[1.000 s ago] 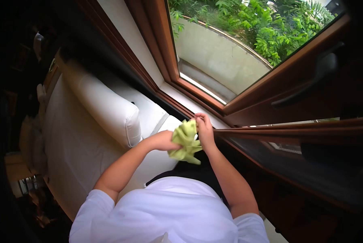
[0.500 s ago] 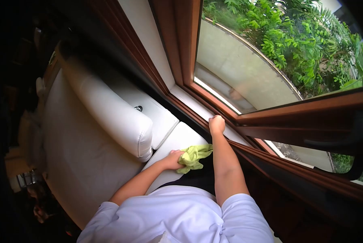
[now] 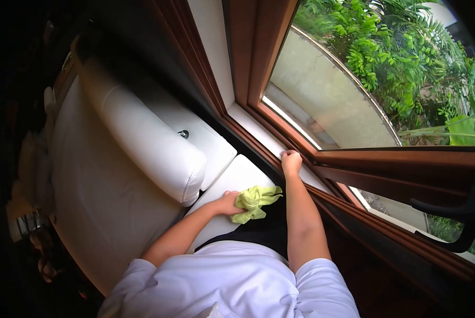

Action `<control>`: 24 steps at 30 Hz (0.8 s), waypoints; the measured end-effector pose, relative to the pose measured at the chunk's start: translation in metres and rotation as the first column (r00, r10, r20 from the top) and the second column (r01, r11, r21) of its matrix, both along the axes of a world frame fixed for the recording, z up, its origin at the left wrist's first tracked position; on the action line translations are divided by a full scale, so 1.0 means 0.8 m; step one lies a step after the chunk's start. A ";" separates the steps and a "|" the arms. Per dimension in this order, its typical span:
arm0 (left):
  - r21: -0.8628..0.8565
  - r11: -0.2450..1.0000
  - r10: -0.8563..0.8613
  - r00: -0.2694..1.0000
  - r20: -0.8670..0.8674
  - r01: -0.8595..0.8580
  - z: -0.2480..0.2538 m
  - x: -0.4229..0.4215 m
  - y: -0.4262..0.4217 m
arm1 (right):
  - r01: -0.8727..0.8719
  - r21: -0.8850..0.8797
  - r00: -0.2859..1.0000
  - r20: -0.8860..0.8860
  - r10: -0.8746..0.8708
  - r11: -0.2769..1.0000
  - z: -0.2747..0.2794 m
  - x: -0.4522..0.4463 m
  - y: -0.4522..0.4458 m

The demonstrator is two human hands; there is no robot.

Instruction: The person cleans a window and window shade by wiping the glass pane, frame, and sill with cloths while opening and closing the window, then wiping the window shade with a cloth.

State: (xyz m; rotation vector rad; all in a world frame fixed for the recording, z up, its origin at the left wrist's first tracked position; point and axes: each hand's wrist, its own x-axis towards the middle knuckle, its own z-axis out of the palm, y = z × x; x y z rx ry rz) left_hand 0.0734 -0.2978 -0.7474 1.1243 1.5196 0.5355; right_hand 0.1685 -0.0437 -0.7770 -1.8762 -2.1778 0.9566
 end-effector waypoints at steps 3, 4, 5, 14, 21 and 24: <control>-0.011 1.000 0.028 1.000 0.013 -0.028 0.004 -0.001 0.002 | 0.079 -0.014 0.992 -0.101 -0.080 0.997 -0.014 0.001 0.001; -0.018 0.999 0.032 0.999 0.024 -0.032 0.003 -0.001 0.003 | 0.114 -0.021 0.983 -0.140 -0.116 0.993 -0.021 0.003 0.002; -0.024 0.999 0.035 0.999 0.035 -0.035 0.002 -0.001 0.003 | 0.131 -0.035 0.978 -0.161 -0.135 0.991 -0.026 0.007 0.001; -0.033 0.998 0.059 0.997 0.050 -0.057 -0.015 0.001 0.003 | 0.065 0.102 0.996 -0.072 -0.058 0.993 0.001 -0.009 -0.016; -0.062 0.996 0.061 0.998 0.023 -0.059 -0.013 0.001 0.006 | 0.027 0.147 1.000 -0.004 -0.027 0.989 -0.024 -0.013 -0.021; -0.100 0.994 0.040 0.998 0.045 -0.035 -0.009 -0.002 0.008 | 0.031 0.208 0.992 -0.122 -0.006 0.978 -0.023 -0.007 -0.023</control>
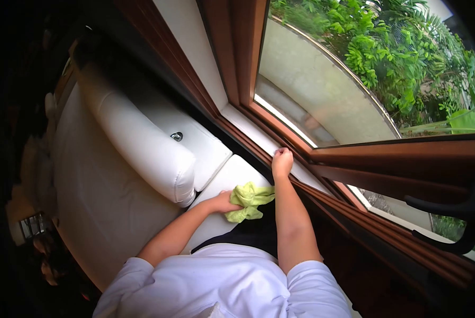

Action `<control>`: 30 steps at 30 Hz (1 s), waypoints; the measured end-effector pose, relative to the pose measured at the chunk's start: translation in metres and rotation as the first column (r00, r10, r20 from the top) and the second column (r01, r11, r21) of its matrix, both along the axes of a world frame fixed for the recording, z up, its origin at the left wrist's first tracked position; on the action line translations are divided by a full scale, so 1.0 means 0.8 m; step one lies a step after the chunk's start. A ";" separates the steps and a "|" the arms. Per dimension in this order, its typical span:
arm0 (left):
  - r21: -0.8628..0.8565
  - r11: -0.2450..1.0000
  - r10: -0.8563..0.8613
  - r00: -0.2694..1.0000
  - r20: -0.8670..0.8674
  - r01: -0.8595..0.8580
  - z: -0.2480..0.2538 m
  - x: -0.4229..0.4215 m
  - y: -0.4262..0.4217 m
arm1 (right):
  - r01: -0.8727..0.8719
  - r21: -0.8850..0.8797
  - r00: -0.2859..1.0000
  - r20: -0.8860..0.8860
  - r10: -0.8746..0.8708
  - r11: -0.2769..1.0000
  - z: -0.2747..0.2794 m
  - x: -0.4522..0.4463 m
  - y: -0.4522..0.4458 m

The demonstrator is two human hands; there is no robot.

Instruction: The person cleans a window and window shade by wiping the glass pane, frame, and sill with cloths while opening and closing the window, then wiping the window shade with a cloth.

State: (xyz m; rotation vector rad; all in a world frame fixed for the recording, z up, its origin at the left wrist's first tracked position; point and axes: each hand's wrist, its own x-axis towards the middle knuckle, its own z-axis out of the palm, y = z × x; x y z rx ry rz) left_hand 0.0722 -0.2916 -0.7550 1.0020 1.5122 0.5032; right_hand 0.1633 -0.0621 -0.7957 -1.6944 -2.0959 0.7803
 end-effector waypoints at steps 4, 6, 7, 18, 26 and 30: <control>-0.040 0.999 -0.035 0.999 0.014 0.036 0.008 -0.006 0.006 | -0.237 0.116 0.965 -0.087 0.247 0.965 0.054 0.038 -0.043; -0.017 1.000 -0.004 1.000 0.021 0.004 0.003 -0.005 0.002 | -0.465 0.037 0.873 0.186 0.451 0.885 0.072 0.080 -0.072; -0.008 1.000 0.007 1.000 0.023 -0.007 -0.003 -0.005 0.000 | -0.450 -0.238 0.755 0.414 0.509 0.861 0.081 0.094 -0.085; -0.039 0.998 0.048 0.996 0.081 -0.045 0.005 -0.007 0.002 | -0.338 0.036 0.934 0.141 0.330 0.941 0.067 0.043 -0.034; -0.030 0.995 0.095 0.992 0.088 -0.092 0.004 -0.005 -0.001 | 0.349 -0.100 0.867 0.413 -0.280 0.932 0.011 0.016 0.011; -0.036 0.997 0.074 0.990 0.123 -0.071 0.002 -0.008 -0.001 | 0.231 -0.252 0.889 0.446 -0.099 0.940 0.028 0.032 0.031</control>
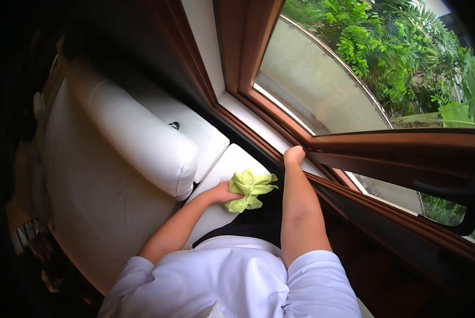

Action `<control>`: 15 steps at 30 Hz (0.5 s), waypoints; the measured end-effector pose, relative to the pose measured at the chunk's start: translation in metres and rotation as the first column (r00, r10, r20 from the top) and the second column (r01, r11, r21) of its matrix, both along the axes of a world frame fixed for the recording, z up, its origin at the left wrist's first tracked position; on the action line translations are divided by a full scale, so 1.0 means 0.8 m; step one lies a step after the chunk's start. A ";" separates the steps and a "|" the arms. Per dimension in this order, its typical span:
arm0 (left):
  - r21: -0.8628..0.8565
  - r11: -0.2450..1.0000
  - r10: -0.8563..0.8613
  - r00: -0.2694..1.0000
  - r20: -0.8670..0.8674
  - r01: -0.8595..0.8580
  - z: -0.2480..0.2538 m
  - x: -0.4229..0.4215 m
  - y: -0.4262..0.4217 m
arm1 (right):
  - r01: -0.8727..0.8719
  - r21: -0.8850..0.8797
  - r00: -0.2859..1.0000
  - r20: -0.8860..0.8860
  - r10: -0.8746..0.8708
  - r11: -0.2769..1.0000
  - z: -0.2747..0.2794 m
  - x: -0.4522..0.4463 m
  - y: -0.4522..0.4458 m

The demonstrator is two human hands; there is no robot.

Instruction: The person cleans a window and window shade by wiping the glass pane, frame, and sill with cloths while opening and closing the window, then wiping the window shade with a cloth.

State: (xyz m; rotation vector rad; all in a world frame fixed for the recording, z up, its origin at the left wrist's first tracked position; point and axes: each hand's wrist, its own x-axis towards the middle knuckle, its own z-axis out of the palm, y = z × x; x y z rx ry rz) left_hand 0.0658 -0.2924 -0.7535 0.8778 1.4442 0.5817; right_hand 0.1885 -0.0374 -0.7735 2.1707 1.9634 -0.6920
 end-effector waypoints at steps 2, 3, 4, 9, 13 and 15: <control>-0.001 1.000 -0.011 1.000 -0.002 0.011 0.004 -0.002 0.002 | -0.012 0.008 0.999 0.032 0.012 1.000 0.005 0.001 0.000; -0.002 1.000 -0.017 1.000 -0.004 0.017 0.003 -0.002 0.002 | -0.015 0.010 0.999 0.048 0.014 1.000 0.002 0.000 0.000; 0.006 1.000 -0.020 1.000 -0.016 0.020 -0.003 -0.001 0.000 | -0.008 0.018 0.999 0.047 0.007 1.000 0.002 0.000 -0.001; 0.029 0.999 -0.029 0.998 -0.048 0.030 -0.014 0.003 -0.003 | -0.041 0.018 0.997 0.062 0.040 0.999 0.009 -0.004 -0.004; 0.030 0.999 -0.030 0.999 -0.031 0.031 -0.011 0.003 -0.001 | -0.059 0.018 0.995 0.076 0.058 0.998 0.004 0.000 -0.004; 0.030 0.999 -0.020 0.999 -0.032 0.021 -0.010 0.003 -0.001 | -0.044 0.027 0.996 0.083 0.041 0.999 0.000 0.000 -0.004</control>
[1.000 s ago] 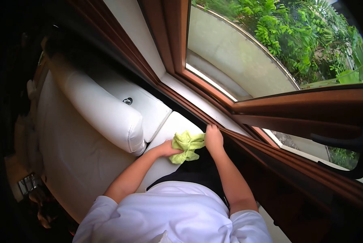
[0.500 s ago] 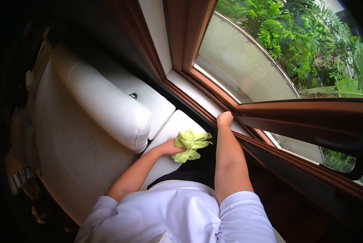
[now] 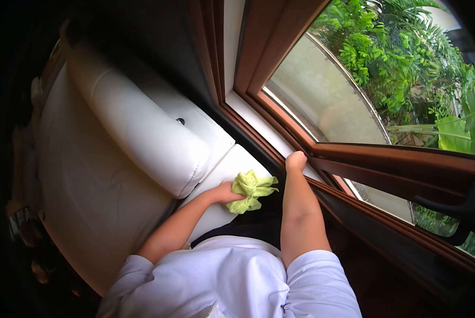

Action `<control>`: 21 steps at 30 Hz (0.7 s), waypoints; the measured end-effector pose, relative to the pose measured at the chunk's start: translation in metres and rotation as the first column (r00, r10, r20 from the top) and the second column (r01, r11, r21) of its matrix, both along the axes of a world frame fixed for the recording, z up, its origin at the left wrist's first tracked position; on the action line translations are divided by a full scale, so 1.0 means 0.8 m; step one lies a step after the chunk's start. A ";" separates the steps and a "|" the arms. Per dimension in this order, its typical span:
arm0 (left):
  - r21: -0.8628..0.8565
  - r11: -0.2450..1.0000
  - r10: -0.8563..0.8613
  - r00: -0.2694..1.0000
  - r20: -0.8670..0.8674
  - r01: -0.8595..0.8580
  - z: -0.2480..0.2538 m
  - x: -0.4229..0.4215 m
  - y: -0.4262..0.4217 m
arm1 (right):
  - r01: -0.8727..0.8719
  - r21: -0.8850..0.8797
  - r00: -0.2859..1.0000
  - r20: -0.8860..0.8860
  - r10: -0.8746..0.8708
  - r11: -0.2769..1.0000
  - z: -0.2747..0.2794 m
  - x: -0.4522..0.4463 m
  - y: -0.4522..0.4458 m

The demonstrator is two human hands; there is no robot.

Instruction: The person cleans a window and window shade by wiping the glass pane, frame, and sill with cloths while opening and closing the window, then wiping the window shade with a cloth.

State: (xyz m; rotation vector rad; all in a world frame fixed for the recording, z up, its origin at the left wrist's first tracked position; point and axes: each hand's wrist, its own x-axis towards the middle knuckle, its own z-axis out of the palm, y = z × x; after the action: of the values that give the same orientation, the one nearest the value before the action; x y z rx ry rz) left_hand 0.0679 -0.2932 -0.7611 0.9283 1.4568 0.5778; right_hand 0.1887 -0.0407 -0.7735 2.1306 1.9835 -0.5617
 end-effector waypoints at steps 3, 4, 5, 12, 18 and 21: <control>-0.022 0.999 0.049 0.998 0.039 -0.048 -0.001 0.002 -0.001 | -0.027 -0.026 1.000 0.008 0.027 0.999 0.001 0.001 0.001; -0.012 0.999 0.047 0.998 0.032 -0.047 -0.001 0.002 -0.001 | -0.033 -0.037 0.999 0.013 0.034 0.999 0.001 0.000 0.001; -0.003 0.999 0.045 0.999 0.025 -0.045 -0.002 0.002 -0.001 | -0.040 -0.048 0.999 0.018 0.041 0.998 0.002 0.000 0.001; 0.006 1.000 0.027 0.999 0.022 -0.027 0.001 0.000 0.001 | -0.102 -0.041 0.995 0.006 0.102 0.994 -0.009 0.003 0.003; -0.041 0.999 0.016 1.000 -0.019 -0.017 -0.002 0.002 0.001 | -0.350 0.200 0.804 -0.437 0.403 0.915 0.056 0.022 -0.065; -0.111 0.993 0.029 0.999 0.038 -0.025 0.017 -0.005 0.004 | -0.621 -0.146 0.783 -0.179 0.596 0.771 0.072 0.084 -0.108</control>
State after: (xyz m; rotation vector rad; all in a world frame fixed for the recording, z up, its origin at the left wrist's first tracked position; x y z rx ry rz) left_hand 0.0643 -0.2896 -0.7479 0.8070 1.4530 0.5268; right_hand 0.2558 -0.1271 -0.7159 1.2358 2.3940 -0.7318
